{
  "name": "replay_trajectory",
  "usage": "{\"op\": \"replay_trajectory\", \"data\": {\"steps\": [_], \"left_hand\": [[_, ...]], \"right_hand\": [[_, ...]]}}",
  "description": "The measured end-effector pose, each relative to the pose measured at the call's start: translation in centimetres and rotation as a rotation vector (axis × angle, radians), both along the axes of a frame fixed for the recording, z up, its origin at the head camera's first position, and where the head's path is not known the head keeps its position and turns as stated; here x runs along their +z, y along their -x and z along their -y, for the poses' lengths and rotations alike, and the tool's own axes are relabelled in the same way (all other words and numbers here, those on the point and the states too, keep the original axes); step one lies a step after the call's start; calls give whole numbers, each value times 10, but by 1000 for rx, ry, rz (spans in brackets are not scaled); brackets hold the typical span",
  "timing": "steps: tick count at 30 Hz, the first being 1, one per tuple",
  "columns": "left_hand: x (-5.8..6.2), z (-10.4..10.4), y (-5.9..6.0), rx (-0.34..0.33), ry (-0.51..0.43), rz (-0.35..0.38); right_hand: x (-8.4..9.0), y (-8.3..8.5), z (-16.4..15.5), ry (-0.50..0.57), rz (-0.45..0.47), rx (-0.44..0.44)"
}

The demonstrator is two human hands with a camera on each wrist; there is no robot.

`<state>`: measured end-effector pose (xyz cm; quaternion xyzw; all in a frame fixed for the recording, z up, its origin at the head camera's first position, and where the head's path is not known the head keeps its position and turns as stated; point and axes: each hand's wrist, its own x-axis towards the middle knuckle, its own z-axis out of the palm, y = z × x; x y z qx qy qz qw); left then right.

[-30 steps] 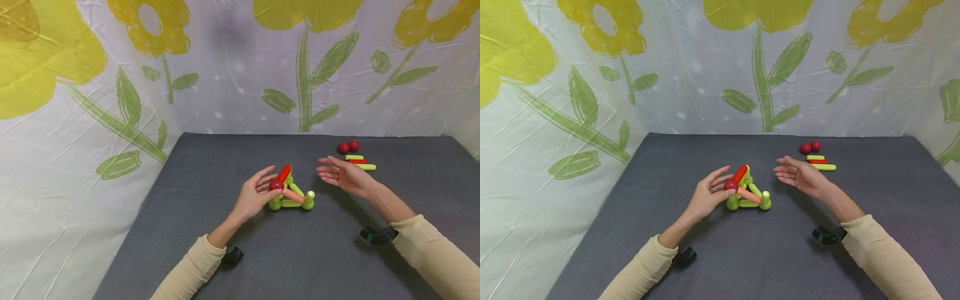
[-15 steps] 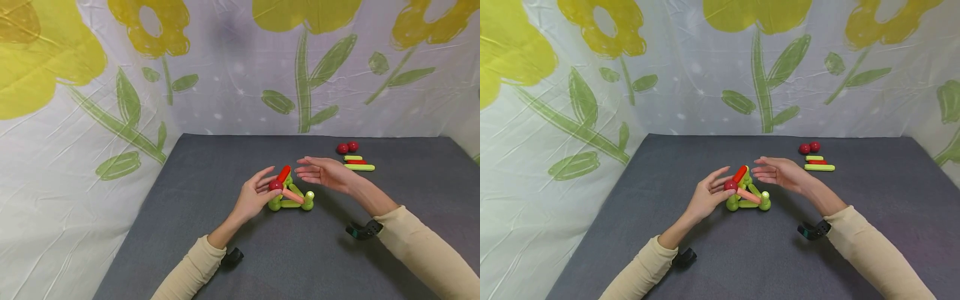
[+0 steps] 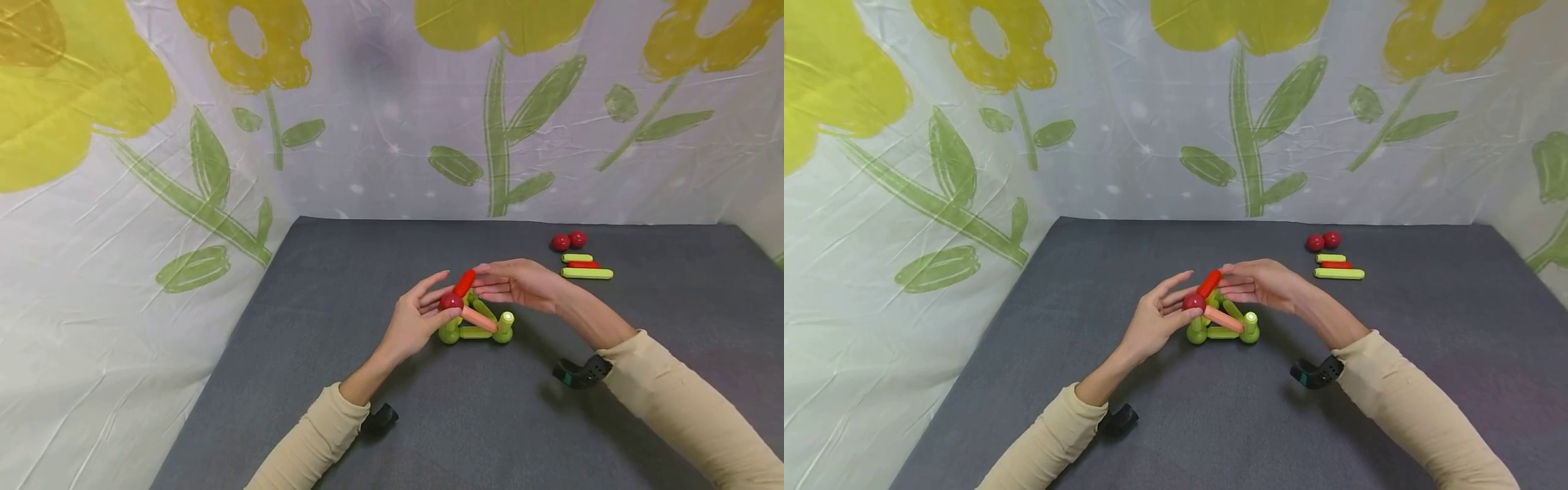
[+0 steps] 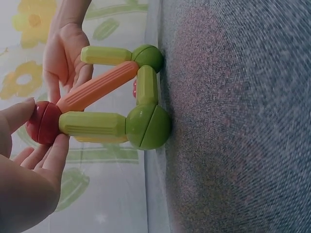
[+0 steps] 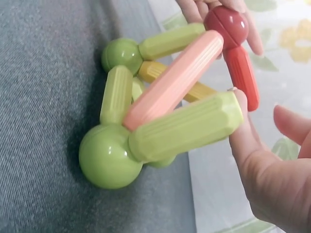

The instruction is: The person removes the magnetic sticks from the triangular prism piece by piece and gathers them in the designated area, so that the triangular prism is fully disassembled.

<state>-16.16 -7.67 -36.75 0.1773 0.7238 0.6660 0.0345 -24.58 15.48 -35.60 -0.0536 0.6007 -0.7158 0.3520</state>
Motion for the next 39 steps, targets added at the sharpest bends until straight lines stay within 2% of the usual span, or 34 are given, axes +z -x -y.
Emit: {"op": "replay_trajectory", "data": {"steps": [4, 12, 17, 30, 33, 39], "left_hand": [[1, 0, 0, -1, 0, 8], [2, 0, 0, -5, 3, 10], [2, 0, 0, -9, 7, 6], [3, 1, 0, -17, 19, -1], [3, 0, 0, -16, 17, 6], [4, 0, 0, -8, 21, 16]], "right_hand": [[0, 0, 3, -21, 2, 1], [5, -5, 9, -81, -75, 12], [8, -9, 15, -105, -101, -16], [12, -15, 33, -298, -184, -115], [15, -17, 35, -313, -216, -138], [21, -23, 39, -399, -334, -160]]}}
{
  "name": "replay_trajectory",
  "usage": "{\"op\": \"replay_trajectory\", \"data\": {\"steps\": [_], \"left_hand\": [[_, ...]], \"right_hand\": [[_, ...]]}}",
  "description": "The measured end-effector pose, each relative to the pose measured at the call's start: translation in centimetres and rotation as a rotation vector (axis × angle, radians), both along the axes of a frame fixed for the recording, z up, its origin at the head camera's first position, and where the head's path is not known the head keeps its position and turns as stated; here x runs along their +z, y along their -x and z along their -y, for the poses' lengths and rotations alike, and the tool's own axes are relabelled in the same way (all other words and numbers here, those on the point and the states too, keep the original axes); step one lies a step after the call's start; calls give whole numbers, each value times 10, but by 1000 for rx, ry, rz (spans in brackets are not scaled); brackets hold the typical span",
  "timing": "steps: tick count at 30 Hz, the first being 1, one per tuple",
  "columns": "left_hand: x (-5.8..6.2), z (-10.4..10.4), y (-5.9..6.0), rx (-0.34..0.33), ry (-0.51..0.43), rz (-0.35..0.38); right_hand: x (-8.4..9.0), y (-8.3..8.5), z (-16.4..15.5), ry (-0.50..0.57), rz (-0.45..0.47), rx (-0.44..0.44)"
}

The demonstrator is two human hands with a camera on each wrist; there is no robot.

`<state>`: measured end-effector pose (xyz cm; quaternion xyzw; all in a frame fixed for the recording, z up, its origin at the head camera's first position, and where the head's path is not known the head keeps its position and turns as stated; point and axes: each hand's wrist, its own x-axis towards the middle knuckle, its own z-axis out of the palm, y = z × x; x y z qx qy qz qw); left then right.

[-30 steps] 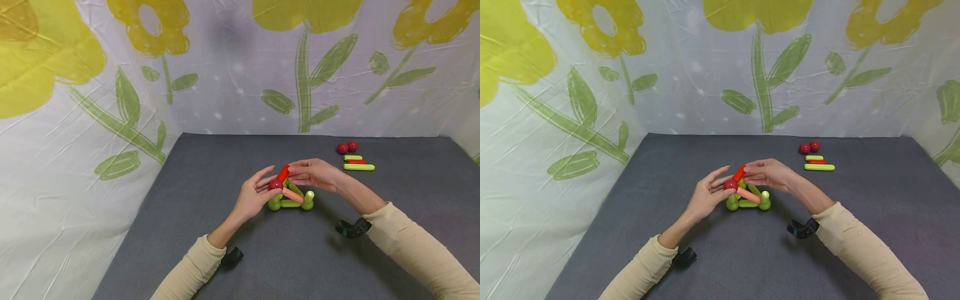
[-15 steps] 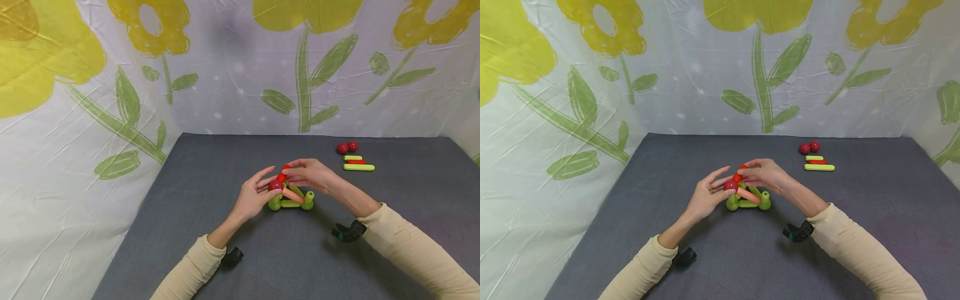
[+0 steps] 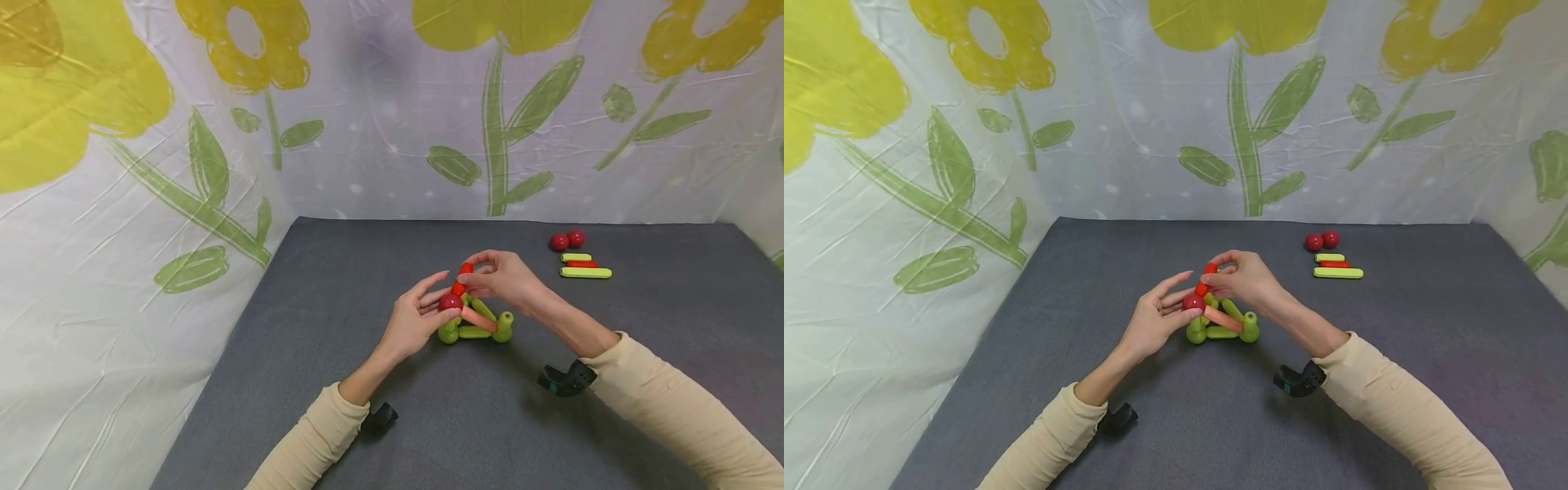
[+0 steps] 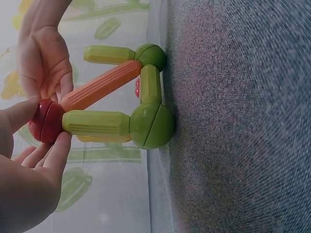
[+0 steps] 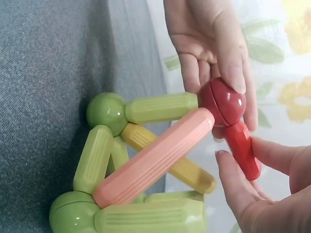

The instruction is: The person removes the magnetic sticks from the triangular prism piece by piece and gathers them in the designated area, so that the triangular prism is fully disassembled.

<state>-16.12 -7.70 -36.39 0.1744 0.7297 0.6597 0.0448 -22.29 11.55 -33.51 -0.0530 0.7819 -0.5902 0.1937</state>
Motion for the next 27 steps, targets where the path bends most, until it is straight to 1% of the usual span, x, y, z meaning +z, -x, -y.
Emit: {"op": "replay_trajectory", "data": {"steps": [6, 12, 19, 27], "left_hand": [[-1, -1, 0, 3, 3, -3], [-1, -1, 0, 0, -3, -3], [-1, 0, 1, -9, -2, -14], [-1, 0, 1, -12, -6, 2]], "right_hand": [[1, -4, 1, -72, -90, 5], [0, -5, 1, -92, -101, 7], [-4, -3, 3, -87, -100, 8], [-9, -6, 1, -162, -187, -21]]}}
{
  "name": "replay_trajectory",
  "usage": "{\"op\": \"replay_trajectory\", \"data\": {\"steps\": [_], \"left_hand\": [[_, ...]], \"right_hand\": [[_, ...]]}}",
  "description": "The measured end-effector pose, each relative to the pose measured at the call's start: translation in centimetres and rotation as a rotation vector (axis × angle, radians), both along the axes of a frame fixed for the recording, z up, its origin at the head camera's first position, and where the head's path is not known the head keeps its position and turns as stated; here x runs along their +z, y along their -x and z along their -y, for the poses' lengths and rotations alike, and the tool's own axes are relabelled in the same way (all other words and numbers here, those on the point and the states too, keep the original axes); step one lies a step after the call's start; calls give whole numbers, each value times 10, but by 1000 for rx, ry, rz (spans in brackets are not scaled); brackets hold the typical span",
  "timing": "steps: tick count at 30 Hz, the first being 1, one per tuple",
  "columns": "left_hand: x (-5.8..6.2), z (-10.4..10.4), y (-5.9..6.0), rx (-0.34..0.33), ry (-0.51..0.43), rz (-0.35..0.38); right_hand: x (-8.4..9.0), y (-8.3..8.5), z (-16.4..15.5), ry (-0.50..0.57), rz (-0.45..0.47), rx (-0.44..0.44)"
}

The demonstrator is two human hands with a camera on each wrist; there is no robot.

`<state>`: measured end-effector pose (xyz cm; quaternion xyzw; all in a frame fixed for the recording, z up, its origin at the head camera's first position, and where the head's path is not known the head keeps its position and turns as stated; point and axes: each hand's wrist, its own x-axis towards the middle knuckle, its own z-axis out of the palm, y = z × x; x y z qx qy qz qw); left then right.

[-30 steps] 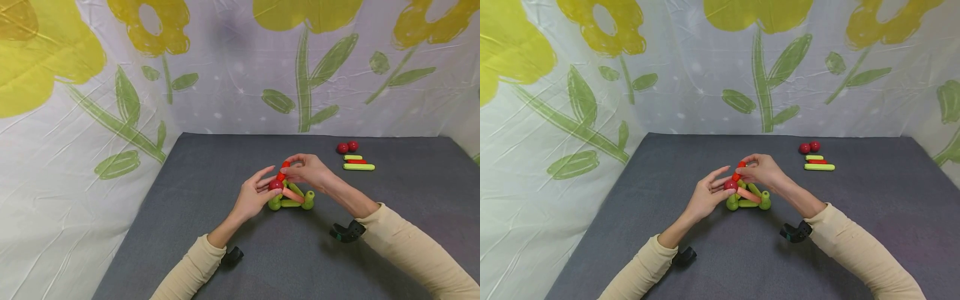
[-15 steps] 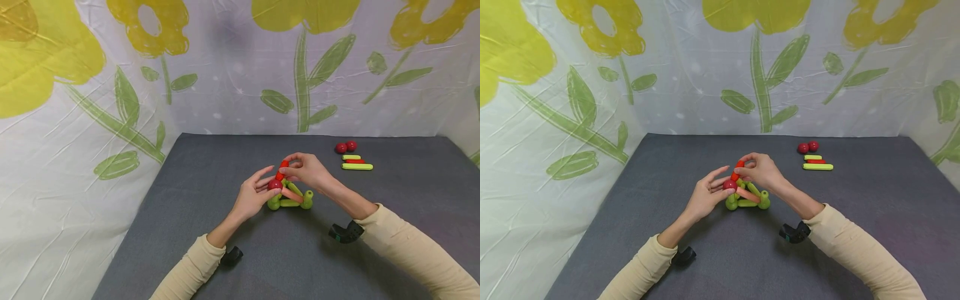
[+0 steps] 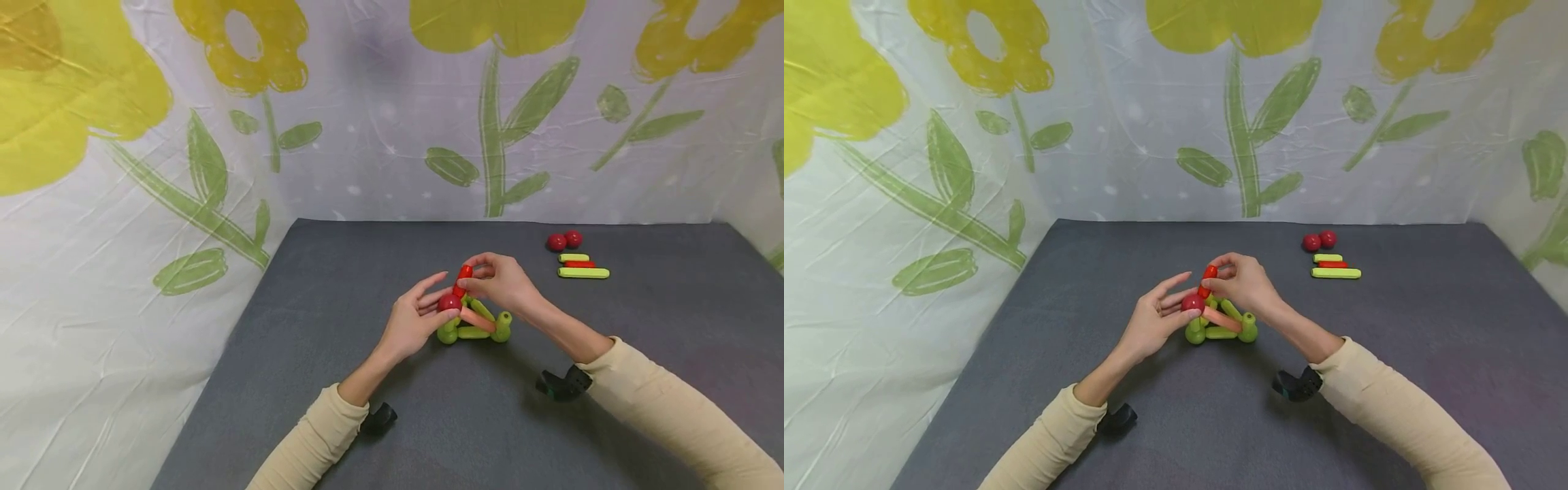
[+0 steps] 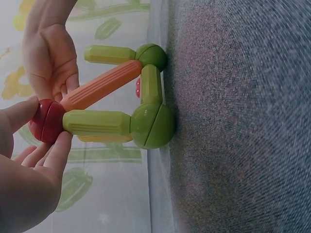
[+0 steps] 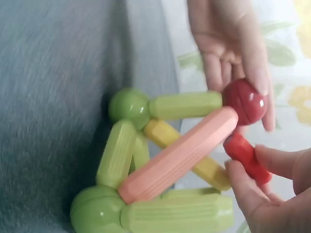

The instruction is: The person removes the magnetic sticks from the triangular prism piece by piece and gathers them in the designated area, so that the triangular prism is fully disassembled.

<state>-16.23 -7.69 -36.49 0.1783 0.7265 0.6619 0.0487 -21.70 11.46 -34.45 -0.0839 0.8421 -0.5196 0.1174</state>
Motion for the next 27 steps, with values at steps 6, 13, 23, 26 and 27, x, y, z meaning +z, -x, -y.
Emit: {"op": "replay_trajectory", "data": {"steps": [6, 13, 23, 26, 27], "left_hand": [[0, -1, 0, 2, -1, -8], [0, -1, 0, 9, 11, -14], [1, -1, -2, 24, 27, -18], [1, -1, -3, 28, 32, -21], [1, -1, -3, 29, 33, -22]], "right_hand": [[4, -1, -6, 34, -52, -14], [10, 5, -23, 157, 5, -80], [7, 13, -58, 386, 112, -174], [4, 13, -69, 459, 144, -190], [3, 13, -72, 490, 156, -194]]}}
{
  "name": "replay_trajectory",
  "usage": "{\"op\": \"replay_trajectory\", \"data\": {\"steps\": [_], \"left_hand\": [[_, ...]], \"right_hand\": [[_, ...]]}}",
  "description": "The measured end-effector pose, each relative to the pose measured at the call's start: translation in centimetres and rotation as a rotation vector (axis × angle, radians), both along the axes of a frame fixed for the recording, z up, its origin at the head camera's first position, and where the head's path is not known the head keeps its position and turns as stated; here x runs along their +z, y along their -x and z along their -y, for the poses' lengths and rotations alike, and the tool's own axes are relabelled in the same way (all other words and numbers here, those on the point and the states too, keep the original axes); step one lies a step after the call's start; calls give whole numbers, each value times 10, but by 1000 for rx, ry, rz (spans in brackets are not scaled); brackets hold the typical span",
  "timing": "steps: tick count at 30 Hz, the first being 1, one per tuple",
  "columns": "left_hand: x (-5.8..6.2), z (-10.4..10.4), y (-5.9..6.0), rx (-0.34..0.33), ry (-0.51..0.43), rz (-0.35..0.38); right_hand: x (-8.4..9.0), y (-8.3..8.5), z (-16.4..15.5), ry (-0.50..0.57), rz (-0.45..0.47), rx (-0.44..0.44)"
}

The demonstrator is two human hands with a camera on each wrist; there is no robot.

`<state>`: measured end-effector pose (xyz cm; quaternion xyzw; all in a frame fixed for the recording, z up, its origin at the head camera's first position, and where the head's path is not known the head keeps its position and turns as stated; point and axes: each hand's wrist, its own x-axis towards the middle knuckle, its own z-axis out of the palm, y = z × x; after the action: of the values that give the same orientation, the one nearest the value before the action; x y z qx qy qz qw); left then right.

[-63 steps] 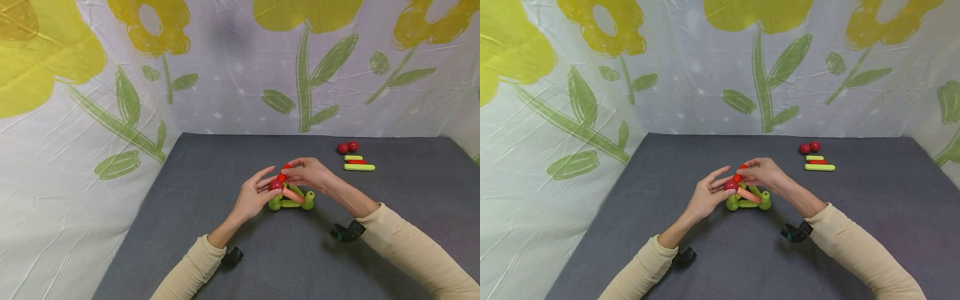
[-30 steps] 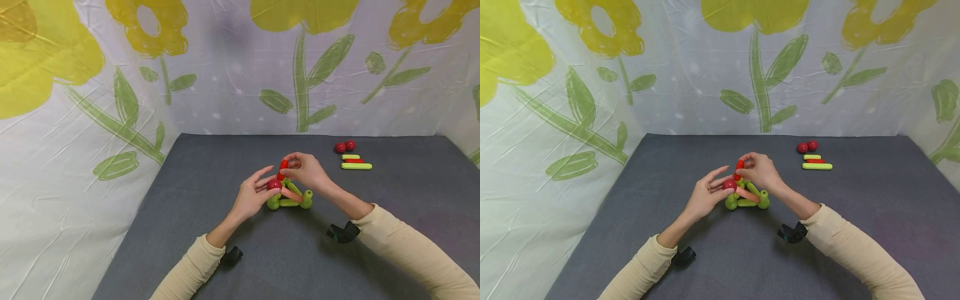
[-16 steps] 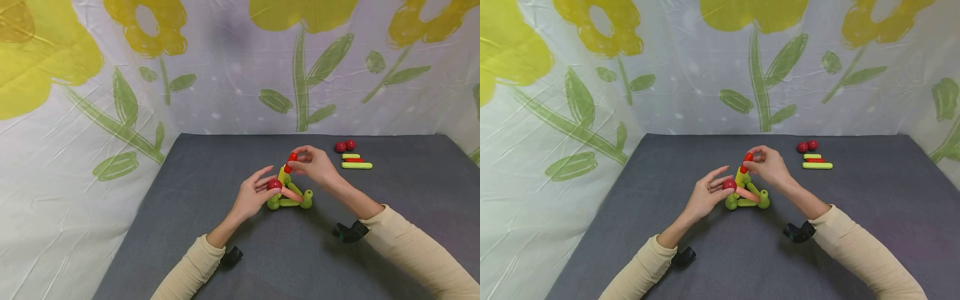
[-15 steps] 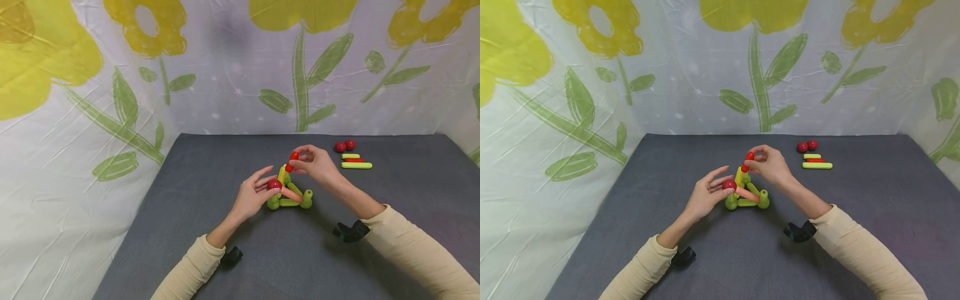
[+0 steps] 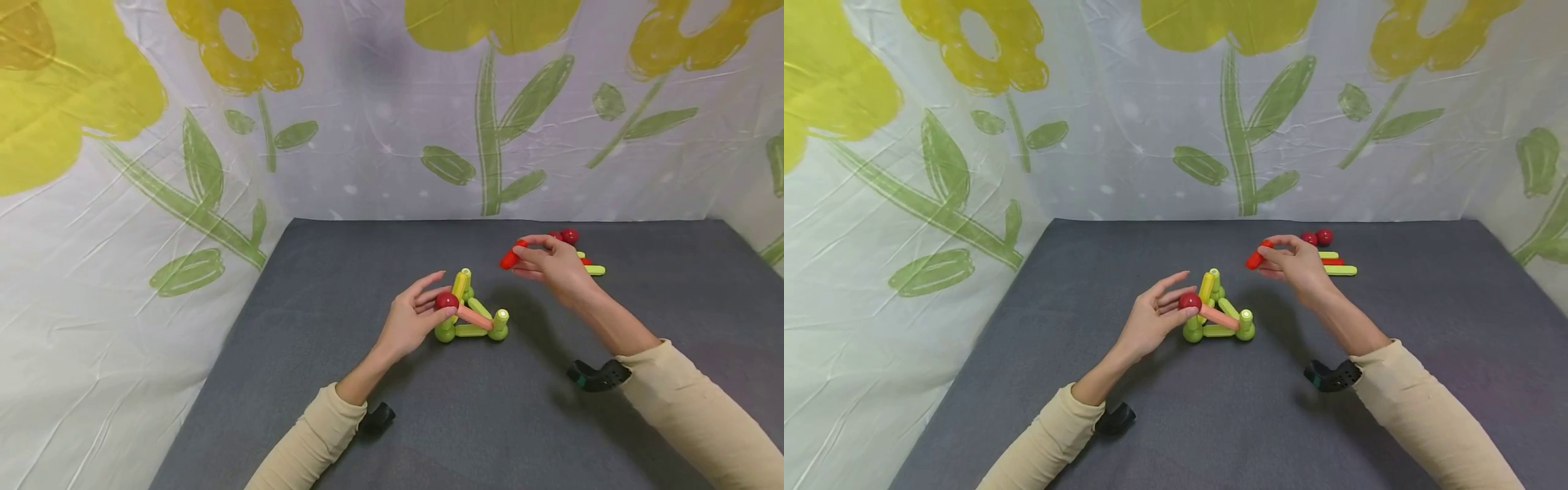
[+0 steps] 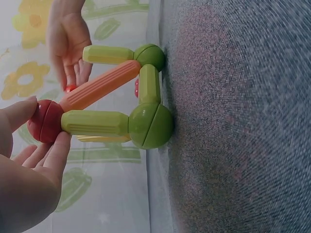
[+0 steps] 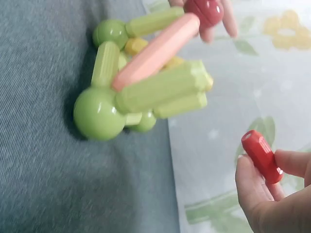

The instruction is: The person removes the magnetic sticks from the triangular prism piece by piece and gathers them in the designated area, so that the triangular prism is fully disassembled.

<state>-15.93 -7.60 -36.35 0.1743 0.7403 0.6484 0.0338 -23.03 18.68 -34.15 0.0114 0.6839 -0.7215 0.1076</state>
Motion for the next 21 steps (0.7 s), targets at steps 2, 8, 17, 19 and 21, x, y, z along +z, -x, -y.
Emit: {"op": "replay_trajectory", "data": {"steps": [2, 8, 17, 19, 21], "left_hand": [[0, 0, 0, 2, 0, -6], [0, 0, 0, -1, 4, -15], [1, 0, -1, 2, 23, -14], [1, 0, -1, 2, 32, -17], [1, 0, -1, 2, 39, -15]], "right_hand": [[-2, 0, -7, 62, 18, -8], [-9, -1, -26, 150, 62, -54], [-23, -4, -49, 140, 136, -77], [-26, -4, -53, 145, 158, -79], [-29, -5, -58, 148, 177, -82]]}}
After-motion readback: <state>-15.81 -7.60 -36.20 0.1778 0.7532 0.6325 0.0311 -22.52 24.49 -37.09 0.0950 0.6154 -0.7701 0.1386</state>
